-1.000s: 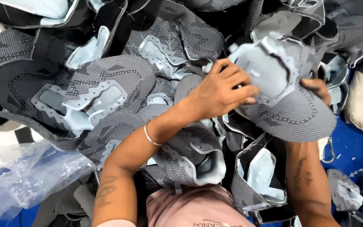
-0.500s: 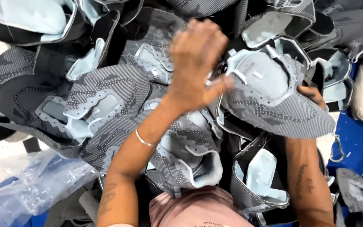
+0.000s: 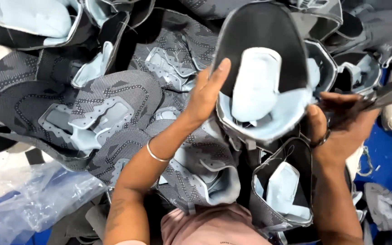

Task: The person trims excess fabric and threads from shoe uppers using a pair of scissors.

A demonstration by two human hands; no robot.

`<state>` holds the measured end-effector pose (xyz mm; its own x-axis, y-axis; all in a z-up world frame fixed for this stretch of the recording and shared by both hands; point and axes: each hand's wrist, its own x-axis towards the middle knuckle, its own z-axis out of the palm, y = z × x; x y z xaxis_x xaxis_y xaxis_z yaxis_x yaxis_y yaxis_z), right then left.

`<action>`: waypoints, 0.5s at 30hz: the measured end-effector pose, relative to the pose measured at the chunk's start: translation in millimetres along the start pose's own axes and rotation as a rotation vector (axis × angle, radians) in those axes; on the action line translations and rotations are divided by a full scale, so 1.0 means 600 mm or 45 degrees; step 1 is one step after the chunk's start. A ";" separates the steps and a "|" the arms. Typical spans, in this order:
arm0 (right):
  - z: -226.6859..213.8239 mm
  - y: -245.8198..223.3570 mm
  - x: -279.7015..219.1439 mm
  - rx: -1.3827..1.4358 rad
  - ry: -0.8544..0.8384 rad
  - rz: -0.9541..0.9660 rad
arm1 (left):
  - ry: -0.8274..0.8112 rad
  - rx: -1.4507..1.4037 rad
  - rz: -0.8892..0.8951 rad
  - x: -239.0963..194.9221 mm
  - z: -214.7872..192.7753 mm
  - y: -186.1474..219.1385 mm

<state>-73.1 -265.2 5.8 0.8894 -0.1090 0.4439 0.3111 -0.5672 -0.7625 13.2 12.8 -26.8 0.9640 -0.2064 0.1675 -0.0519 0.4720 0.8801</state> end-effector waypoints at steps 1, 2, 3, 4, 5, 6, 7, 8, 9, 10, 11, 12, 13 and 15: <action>0.005 -0.015 0.005 0.003 -0.012 -0.002 | 0.012 0.000 0.002 -0.002 -0.005 -0.007; 0.010 -0.029 0.010 0.076 -0.027 0.052 | -0.016 -0.063 -0.040 -0.003 -0.010 -0.015; 0.010 -0.044 0.010 0.139 -0.028 0.114 | -0.061 -0.131 -0.089 -0.003 -0.011 -0.025; 0.011 -0.041 0.009 0.132 -0.026 0.120 | -0.065 -0.137 -0.095 -0.003 -0.012 -0.034; 0.012 -0.037 0.010 0.268 -0.056 0.297 | -0.097 -0.212 -0.135 -0.002 -0.012 -0.041; 0.013 -0.034 0.011 0.405 -0.087 0.473 | -0.128 -0.288 -0.175 0.000 -0.013 -0.048; 0.017 -0.021 0.003 0.407 -0.087 0.471 | -0.128 -0.286 -0.174 -0.001 -0.016 -0.054; 0.020 -0.007 -0.004 0.351 -0.127 0.449 | -0.154 -0.361 -0.213 -0.002 -0.018 -0.058; 0.024 0.007 -0.011 0.298 -0.166 0.425 | -0.181 -0.434 -0.251 -0.002 -0.021 -0.063; 0.026 0.009 -0.010 0.302 -0.166 0.422 | -0.181 -0.429 -0.248 0.001 -0.019 -0.050; 0.025 0.011 -0.014 0.212 -0.204 0.438 | -0.194 -0.470 -0.279 0.003 -0.016 -0.038; 0.024 0.014 -0.017 0.123 -0.242 0.454 | -0.207 -0.510 -0.311 0.005 -0.011 -0.027; 0.018 0.017 -0.017 0.120 -0.232 0.470 | -0.215 -0.511 -0.327 0.003 -0.011 -0.024; 0.006 0.023 -0.015 0.579 -0.215 0.393 | -0.186 -0.560 -0.358 0.004 -0.008 -0.017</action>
<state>-75.6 -269.1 -10.8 0.9914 -0.0606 0.1158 0.1082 -0.1175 -0.9872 17.1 12.0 -37.4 0.8771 -0.4787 0.0396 0.3472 0.6889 0.6363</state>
